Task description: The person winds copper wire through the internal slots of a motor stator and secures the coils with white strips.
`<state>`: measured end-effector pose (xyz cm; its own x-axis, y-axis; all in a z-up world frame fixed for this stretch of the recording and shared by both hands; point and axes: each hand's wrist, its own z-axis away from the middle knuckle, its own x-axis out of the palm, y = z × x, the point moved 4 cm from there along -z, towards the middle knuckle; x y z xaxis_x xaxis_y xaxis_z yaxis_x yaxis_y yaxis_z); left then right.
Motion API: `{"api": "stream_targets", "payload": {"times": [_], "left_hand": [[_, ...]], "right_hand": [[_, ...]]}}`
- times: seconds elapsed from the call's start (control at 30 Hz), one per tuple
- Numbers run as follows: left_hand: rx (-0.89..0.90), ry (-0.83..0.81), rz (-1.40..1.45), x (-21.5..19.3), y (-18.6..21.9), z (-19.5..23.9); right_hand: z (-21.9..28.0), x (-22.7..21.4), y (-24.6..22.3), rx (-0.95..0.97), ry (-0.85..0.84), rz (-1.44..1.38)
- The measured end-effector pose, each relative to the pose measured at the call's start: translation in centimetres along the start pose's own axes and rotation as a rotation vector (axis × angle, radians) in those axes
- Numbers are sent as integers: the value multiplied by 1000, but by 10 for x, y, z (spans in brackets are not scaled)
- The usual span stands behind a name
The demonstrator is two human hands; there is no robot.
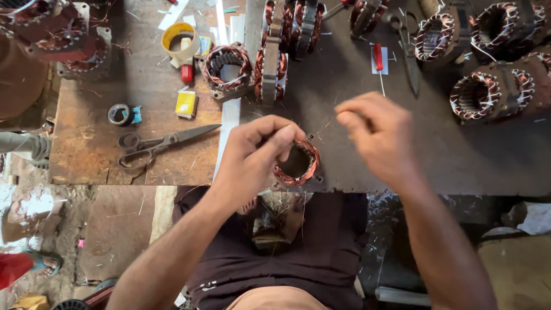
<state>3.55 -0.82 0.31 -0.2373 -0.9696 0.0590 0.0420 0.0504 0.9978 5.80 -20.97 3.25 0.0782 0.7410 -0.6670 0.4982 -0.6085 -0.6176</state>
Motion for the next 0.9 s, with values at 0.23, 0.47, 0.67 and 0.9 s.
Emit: {"api": "stream_targets", "payload": {"times": [0.23, 0.47, 0.67, 0.9], "left_hand": [[701, 64, 287, -45, 68, 88], [-23, -15, -494, -33, -15, 22], [541, -76, -647, 32, 6, -16], [697, 187, -887, -59, 78, 99]], "right_hand": [[-5, 17, 31, -183, -244, 284], [4, -25, -61, -520, -111, 473], [19, -46, -60, -394, 113, 536], [87, -9, 49, 390, 153, -129]]}}
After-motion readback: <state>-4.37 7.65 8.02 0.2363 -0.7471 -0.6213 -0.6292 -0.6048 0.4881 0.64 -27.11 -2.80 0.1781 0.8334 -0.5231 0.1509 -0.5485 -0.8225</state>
